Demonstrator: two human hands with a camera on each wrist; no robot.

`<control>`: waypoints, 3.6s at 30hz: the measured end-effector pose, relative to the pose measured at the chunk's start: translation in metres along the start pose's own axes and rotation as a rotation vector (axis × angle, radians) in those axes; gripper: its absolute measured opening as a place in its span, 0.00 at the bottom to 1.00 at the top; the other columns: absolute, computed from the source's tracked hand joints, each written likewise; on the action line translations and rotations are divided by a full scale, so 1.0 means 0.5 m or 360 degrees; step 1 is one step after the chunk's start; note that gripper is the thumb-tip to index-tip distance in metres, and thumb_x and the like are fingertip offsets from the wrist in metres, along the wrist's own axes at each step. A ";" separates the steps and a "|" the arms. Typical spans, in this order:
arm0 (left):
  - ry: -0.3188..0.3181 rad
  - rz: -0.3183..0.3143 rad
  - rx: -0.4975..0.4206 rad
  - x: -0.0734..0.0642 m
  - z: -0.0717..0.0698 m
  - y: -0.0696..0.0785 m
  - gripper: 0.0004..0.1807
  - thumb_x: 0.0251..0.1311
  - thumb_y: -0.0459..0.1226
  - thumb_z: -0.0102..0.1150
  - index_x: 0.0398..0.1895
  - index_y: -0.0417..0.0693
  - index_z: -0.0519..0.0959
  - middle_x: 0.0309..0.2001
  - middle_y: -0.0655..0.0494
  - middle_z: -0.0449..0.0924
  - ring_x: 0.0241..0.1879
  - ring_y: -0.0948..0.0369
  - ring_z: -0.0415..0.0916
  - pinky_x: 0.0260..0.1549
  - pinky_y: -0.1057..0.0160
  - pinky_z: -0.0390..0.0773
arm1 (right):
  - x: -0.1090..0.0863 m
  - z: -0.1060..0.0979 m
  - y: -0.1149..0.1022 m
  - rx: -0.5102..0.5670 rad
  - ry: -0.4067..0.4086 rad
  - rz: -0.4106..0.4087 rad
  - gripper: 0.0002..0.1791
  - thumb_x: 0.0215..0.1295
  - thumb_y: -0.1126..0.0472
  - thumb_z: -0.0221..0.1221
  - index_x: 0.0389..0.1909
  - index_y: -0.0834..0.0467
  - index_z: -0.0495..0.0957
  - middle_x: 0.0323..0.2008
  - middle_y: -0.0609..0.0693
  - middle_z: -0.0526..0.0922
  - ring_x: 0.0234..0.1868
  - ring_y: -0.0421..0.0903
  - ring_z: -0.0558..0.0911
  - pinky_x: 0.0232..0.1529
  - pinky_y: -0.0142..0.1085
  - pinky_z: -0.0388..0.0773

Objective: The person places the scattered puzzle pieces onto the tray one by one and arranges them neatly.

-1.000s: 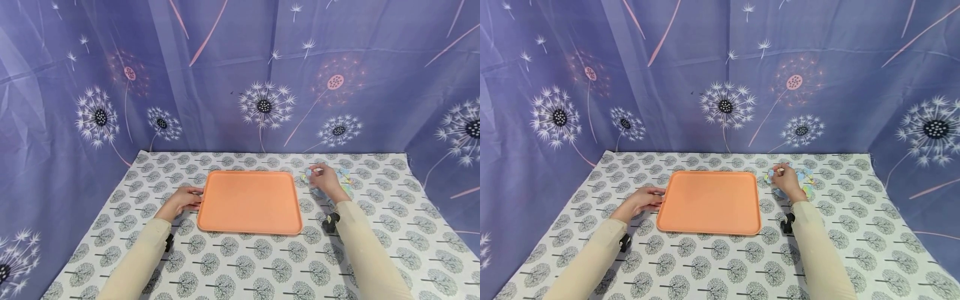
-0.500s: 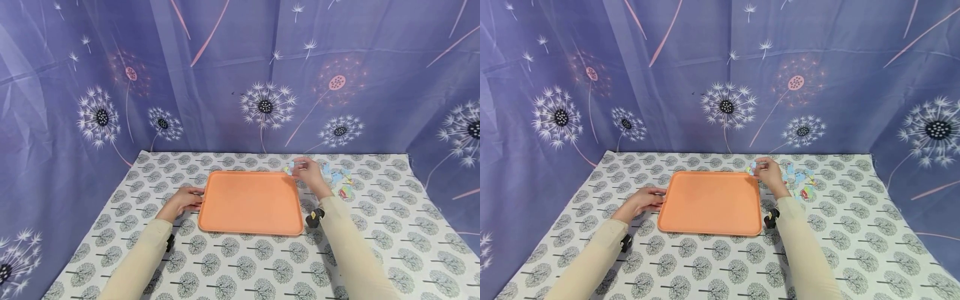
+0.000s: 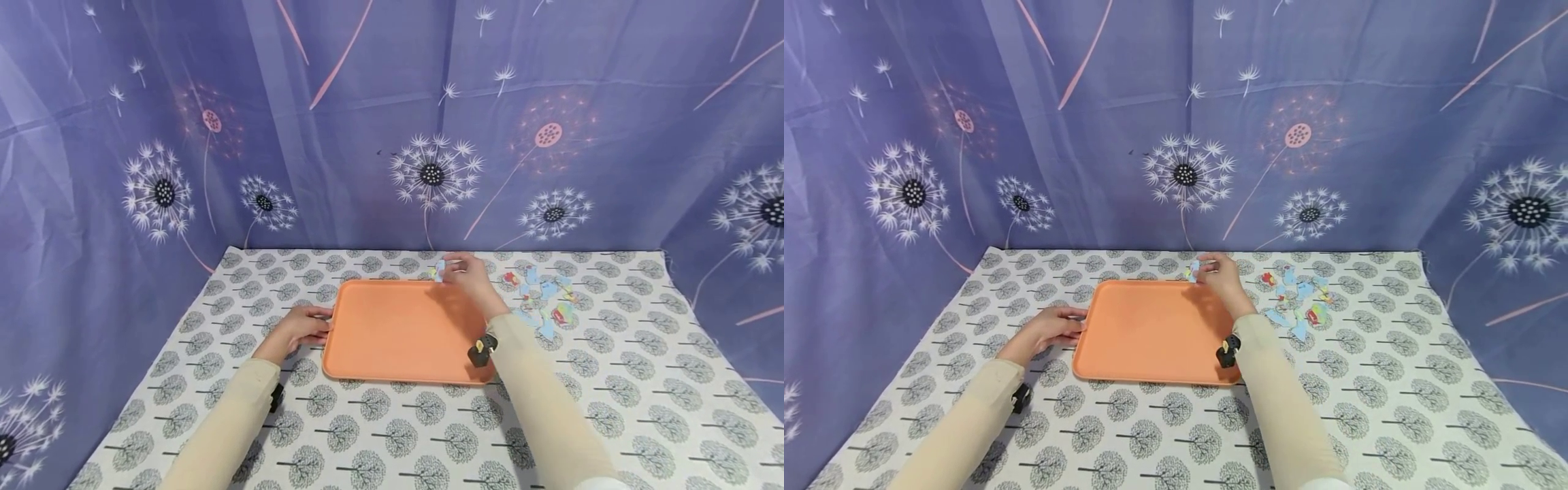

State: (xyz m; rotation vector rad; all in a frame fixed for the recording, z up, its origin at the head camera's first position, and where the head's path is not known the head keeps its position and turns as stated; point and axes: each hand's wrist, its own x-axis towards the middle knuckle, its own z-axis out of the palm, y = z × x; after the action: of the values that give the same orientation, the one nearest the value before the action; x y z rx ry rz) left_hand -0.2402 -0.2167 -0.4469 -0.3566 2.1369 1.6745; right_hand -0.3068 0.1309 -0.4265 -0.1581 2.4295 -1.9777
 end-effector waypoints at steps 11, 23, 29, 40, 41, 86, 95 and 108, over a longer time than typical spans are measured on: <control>-0.0015 -0.0007 -0.0014 0.000 0.000 -0.002 0.26 0.60 0.25 0.58 0.63 0.34 0.70 0.29 0.48 0.83 0.25 0.60 0.83 0.31 0.64 0.87 | 0.020 0.108 -0.020 0.0185 -0.0135 0.0108 0.25 0.58 0.78 0.59 0.58 0.75 0.68 0.38 0.63 0.79 0.29 0.42 0.81 0.48 0.48 0.83; -0.0021 -0.0010 0.0023 -0.001 0.003 0.004 0.26 0.61 0.25 0.58 0.64 0.34 0.69 0.31 0.46 0.82 0.25 0.61 0.82 0.32 0.64 0.87 | 0.041 0.199 -0.040 0.0234 -0.0200 0.0162 0.22 0.58 0.79 0.60 0.55 0.73 0.72 0.33 0.59 0.78 0.25 0.41 0.80 0.48 0.51 0.83; -0.0019 0.0026 0.0030 -0.004 0.004 0.000 0.26 0.60 0.24 0.57 0.63 0.32 0.68 0.32 0.45 0.81 0.25 0.60 0.80 0.33 0.63 0.87 | 0.043 0.252 -0.034 0.0314 -0.0194 0.0207 0.22 0.56 0.80 0.61 0.53 0.72 0.73 0.32 0.60 0.79 0.26 0.46 0.82 0.45 0.49 0.84; -0.0022 0.0025 0.0026 -0.010 0.006 0.001 0.26 0.60 0.24 0.56 0.64 0.31 0.68 0.30 0.46 0.82 0.25 0.60 0.81 0.33 0.63 0.87 | 0.041 0.313 -0.016 0.0365 -0.0256 0.0373 0.20 0.58 0.78 0.60 0.52 0.70 0.74 0.35 0.60 0.81 0.20 0.43 0.80 0.34 0.40 0.87; -0.0019 0.0023 0.0030 -0.010 0.006 0.002 0.26 0.60 0.24 0.56 0.64 0.31 0.68 0.30 0.46 0.82 0.25 0.61 0.81 0.32 0.63 0.87 | 0.040 0.316 -0.016 0.0359 -0.0258 0.0371 0.19 0.57 0.78 0.61 0.52 0.70 0.74 0.35 0.60 0.81 0.20 0.43 0.80 0.33 0.40 0.87; 0.0032 -0.0025 0.0087 -0.003 0.007 -0.001 0.25 0.61 0.26 0.59 0.63 0.35 0.71 0.31 0.46 0.82 0.25 0.61 0.81 0.31 0.63 0.87 | 0.034 0.315 -0.014 0.0062 -0.0357 0.0267 0.13 0.64 0.71 0.58 0.49 0.70 0.79 0.33 0.66 0.83 0.31 0.57 0.85 0.30 0.40 0.87; 0.0035 -0.0009 0.0080 -0.008 0.008 0.001 0.25 0.60 0.26 0.58 0.63 0.34 0.70 0.28 0.47 0.81 0.23 0.61 0.80 0.30 0.64 0.87 | 0.039 0.269 -0.037 0.0087 -0.0338 0.0227 0.16 0.64 0.71 0.58 0.53 0.68 0.77 0.39 0.66 0.83 0.38 0.63 0.84 0.42 0.50 0.85; 0.0035 -0.0017 0.0079 -0.013 0.011 0.006 0.25 0.61 0.25 0.58 0.63 0.33 0.70 0.27 0.47 0.81 0.23 0.61 0.80 0.30 0.64 0.87 | 0.041 0.172 -0.062 0.0119 -0.0257 0.0069 0.16 0.67 0.72 0.54 0.54 0.74 0.73 0.46 0.72 0.79 0.45 0.67 0.80 0.52 0.54 0.80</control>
State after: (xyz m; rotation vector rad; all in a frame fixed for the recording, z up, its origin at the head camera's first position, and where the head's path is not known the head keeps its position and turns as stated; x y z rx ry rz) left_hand -0.2351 -0.2109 -0.4425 -0.3725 2.1846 1.6156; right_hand -0.3190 0.0390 -0.4127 -0.2513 2.2383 -1.9519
